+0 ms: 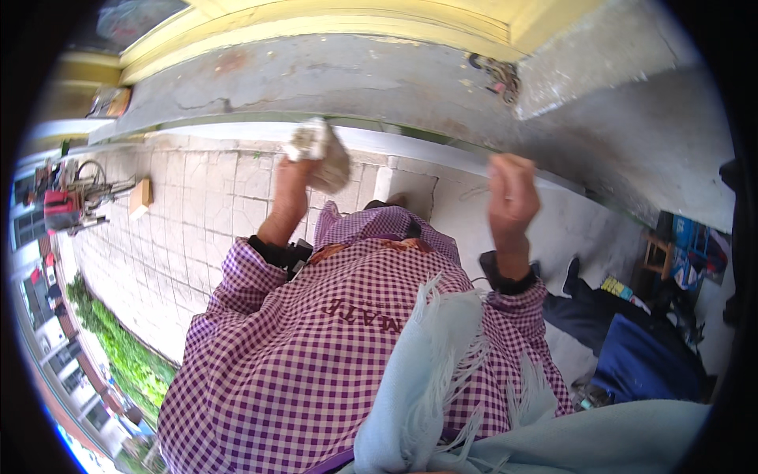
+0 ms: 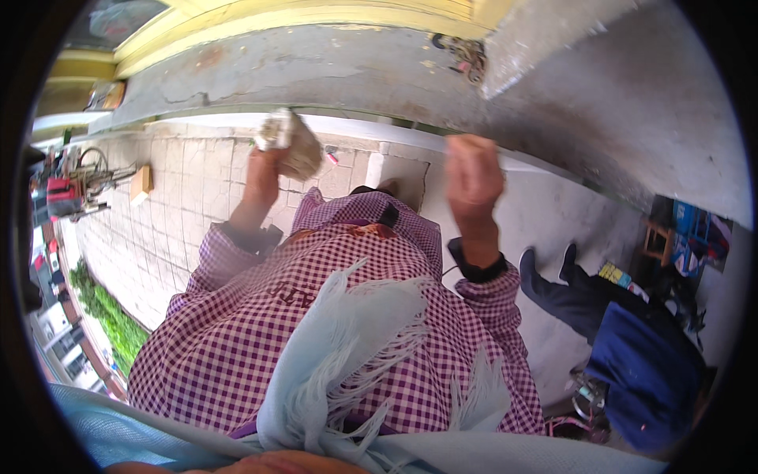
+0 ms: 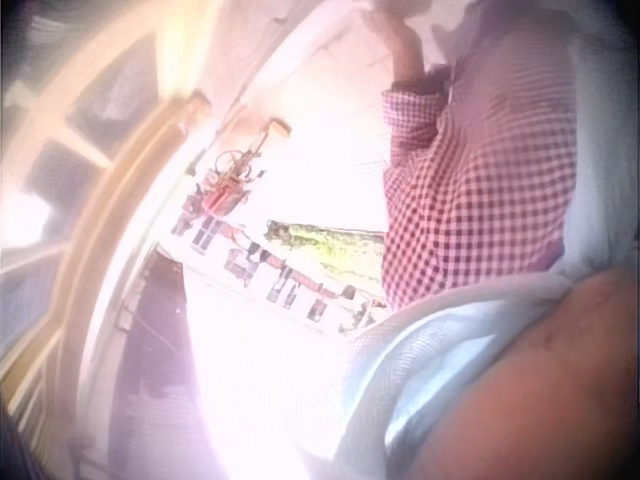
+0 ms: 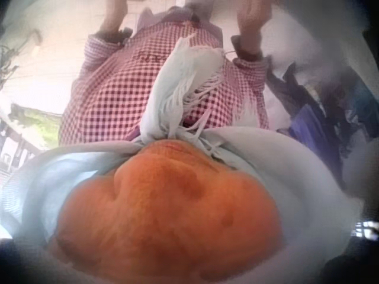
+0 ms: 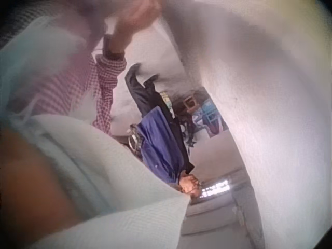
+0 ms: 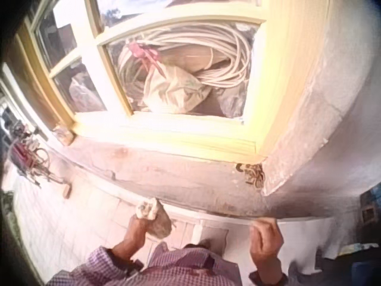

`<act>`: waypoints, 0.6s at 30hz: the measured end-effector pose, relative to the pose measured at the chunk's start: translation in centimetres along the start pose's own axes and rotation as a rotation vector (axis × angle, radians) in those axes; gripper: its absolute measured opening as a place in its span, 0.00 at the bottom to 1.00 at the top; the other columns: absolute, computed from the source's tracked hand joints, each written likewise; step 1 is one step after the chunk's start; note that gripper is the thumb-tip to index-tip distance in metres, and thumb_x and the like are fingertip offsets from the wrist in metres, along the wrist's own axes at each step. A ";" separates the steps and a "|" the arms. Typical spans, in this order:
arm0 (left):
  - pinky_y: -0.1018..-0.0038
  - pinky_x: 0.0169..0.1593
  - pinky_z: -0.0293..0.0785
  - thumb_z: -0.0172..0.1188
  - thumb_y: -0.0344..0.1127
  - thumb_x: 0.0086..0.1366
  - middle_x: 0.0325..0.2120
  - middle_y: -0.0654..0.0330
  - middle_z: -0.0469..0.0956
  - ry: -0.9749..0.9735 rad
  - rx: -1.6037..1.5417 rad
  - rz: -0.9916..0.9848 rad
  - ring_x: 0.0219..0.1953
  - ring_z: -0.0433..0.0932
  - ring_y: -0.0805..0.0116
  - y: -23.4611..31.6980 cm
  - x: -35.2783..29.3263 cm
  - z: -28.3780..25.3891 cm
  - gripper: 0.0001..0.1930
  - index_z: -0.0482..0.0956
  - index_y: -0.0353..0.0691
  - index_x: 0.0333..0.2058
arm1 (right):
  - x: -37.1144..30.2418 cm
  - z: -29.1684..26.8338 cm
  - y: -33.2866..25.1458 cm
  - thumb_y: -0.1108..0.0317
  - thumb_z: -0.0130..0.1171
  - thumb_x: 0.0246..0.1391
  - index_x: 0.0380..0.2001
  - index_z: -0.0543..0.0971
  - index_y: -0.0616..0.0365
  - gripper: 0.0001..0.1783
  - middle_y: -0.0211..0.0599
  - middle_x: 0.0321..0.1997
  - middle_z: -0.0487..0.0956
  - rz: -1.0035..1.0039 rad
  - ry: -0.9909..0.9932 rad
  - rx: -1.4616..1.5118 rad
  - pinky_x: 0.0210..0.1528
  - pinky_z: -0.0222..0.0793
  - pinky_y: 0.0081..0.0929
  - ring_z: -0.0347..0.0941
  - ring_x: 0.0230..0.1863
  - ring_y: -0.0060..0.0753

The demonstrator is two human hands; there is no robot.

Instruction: The person wipes the yellow window frame and adjacent wall with a white cloth. They repeatedly rub the frame edges and the wall surface below the window, occasionally adjusting the cloth. A second person is visible nearby but does not assist.

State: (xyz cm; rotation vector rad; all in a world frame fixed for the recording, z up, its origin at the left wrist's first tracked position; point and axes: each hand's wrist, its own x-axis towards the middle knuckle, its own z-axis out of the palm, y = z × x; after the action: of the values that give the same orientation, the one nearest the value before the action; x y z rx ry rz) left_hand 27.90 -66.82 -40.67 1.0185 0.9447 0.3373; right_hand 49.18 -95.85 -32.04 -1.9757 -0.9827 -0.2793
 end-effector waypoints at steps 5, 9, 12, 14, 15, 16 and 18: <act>0.59 0.48 0.83 0.62 0.26 0.68 0.51 0.54 0.79 0.676 -0.246 0.320 0.51 0.81 0.56 4.8 5.6 -13.2 0.21 0.74 0.38 0.59 | 1.9 -1.9 4.2 0.80 0.64 0.58 0.39 0.83 0.59 0.07 0.39 0.38 0.81 0.101 0.216 -0.155 0.45 0.75 0.37 0.78 0.41 0.42; 0.59 0.48 0.83 0.60 0.21 0.61 0.47 0.54 0.76 0.714 -0.084 0.588 0.48 0.79 0.57 7.1 10.7 -17.0 0.22 0.73 0.38 0.55 | 1.8 -1.4 4.7 0.80 0.63 0.59 0.38 0.83 0.60 0.06 0.39 0.40 0.81 -0.062 0.144 -0.412 0.46 0.75 0.35 0.78 0.42 0.42; 0.63 0.47 0.82 0.58 0.16 0.57 0.46 0.55 0.75 0.658 -0.323 0.730 0.47 0.78 0.61 7.2 13.0 -16.1 0.25 0.71 0.38 0.55 | 1.7 -1.4 4.5 0.78 0.64 0.59 0.38 0.83 0.60 0.05 0.38 0.39 0.81 -0.031 0.165 -0.405 0.46 0.73 0.36 0.77 0.42 0.42; 0.65 0.48 0.82 0.57 0.14 0.56 0.47 0.56 0.75 0.767 -0.206 0.702 0.47 0.78 0.62 5.9 12.4 -14.2 0.28 0.69 0.38 0.56 | 1.6 -1.6 4.6 0.77 0.64 0.59 0.38 0.83 0.59 0.05 0.38 0.39 0.80 0.013 0.166 -0.380 0.46 0.73 0.37 0.76 0.42 0.42; 0.66 0.48 0.81 0.56 0.12 0.55 0.48 0.57 0.74 0.727 -0.195 0.715 0.47 0.78 0.62 5.3 11.7 -12.8 0.29 0.68 0.38 0.56 | 1.6 -1.8 4.7 0.77 0.64 0.59 0.38 0.83 0.59 0.04 0.38 0.39 0.80 -0.006 0.177 -0.390 0.46 0.72 0.37 0.76 0.42 0.42; 0.66 0.48 0.81 0.56 0.12 0.55 0.48 0.57 0.74 0.695 -0.217 0.681 0.47 0.78 0.62 4.7 10.9 -11.3 0.29 0.68 0.38 0.56 | 1.6 -1.8 4.9 0.76 0.64 0.59 0.38 0.83 0.59 0.04 0.38 0.39 0.80 -0.013 0.171 -0.392 0.46 0.72 0.37 0.76 0.42 0.42; 0.68 0.49 0.80 0.58 0.13 0.55 0.47 0.58 0.76 0.663 -0.185 0.687 0.46 0.78 0.63 3.6 8.9 -7.4 0.28 0.70 0.38 0.55 | 1.6 -1.9 5.3 0.74 0.65 0.58 0.37 0.82 0.58 0.04 0.37 0.39 0.80 -0.034 0.159 -0.399 0.47 0.69 0.37 0.75 0.42 0.42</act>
State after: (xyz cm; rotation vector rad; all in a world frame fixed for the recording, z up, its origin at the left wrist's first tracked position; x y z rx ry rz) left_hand 27.77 -55.03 -43.56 1.0535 1.0926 1.3745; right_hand 54.45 -98.10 -33.34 -2.2519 -0.9095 -0.6853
